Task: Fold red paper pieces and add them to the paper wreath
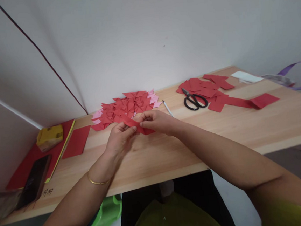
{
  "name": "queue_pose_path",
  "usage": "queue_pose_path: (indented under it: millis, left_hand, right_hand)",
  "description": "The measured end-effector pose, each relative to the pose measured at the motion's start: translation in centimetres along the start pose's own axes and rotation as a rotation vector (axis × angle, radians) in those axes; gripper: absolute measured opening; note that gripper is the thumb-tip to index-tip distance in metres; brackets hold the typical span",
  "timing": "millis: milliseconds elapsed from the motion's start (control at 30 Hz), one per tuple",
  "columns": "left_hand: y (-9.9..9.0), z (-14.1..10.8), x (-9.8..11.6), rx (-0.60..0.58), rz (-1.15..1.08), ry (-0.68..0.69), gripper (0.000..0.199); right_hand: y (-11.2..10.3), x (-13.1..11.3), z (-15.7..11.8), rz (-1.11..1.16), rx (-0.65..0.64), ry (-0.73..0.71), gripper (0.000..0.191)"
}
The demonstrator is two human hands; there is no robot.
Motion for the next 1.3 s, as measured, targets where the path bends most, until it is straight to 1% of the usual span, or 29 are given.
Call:
queue_pose_path:
  millis: [133,300,433,533,633,733,833,900,967,1067,1133,1200,1300]
  left_hand:
    - [0.1,-0.1,0.1,0.014,-0.018,-0.006,0.02]
    - [0.0,0.0,-0.1,0.008,0.007,0.009,0.019]
    - [-0.1,0.0,0.0,0.008,0.083,0.045,0.018]
    - [0.0,-0.1,0.4,-0.011,0.096,0.074,0.02]
    - [0.1,-0.1,0.5,-0.012,0.06,0.05,0.022]
    - [0.2,-0.1,0.5,0.007,-0.015,0.017,0.023]
    - [0.5,-0.2,0.4,0.019,-0.095,0.007,0.032]
    - [0.7,-0.3,0.4,0.016,-0.105,0.005,0.037]
    - [0.9,-0.4,0.3,0.0,-0.048,-0.006,0.037]
    - [1.2,-0.6,0.2,-0.038,0.098,-0.015,0.03]
    - [1.1,-0.7,0.2,-0.029,0.19,0.001,0.026]
    - [1.0,-0.7,0.4,-0.002,0.281,0.031,0.027]
    - [0.9,-0.8,0.5,0.002,0.358,0.077,0.028]
  right_hand:
    - [-0.2,0.1,0.0,-0.063,0.033,-0.017,0.01]
    - [0.2,-0.5,0.0,-0.147,0.024,-0.116,0.013]
    - [0.1,-0.8,-0.1,-0.292,0.085,-0.173,0.013]
    - [0.1,-0.9,-0.1,-0.356,0.137,-0.222,0.013]
    - [0.1,-0.8,-0.1,-0.381,0.159,-0.235,0.012]
    - [0.0,-0.7,0.0,-0.395,0.152,-0.249,0.009]
    - [0.0,-0.6,0.0,-0.358,0.133,-0.248,0.009]
    - [0.0,-0.5,0.0,-0.324,0.136,-0.235,0.009]
    - [0.0,-0.5,0.0,-0.303,0.163,-0.222,0.01]
    - [0.1,-0.6,-0.1,-0.302,0.202,-0.216,0.011]
    - [0.4,-0.7,-0.1,-0.317,0.219,-0.235,0.012]
    - [0.6,-0.8,-0.1,-0.307,0.22,-0.237,0.012]
    - [0.8,-0.5,0.0,-0.238,0.188,-0.187,0.013]
Point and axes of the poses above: each hand's wrist, its own z-axis towards the middle knuckle, its own y-axis out of the palm, x = y × z, the point moved 4 cm from there along z, towards the middle knuckle, and after that the axes turned 2 degrees about -x, right-handed, at the moved point
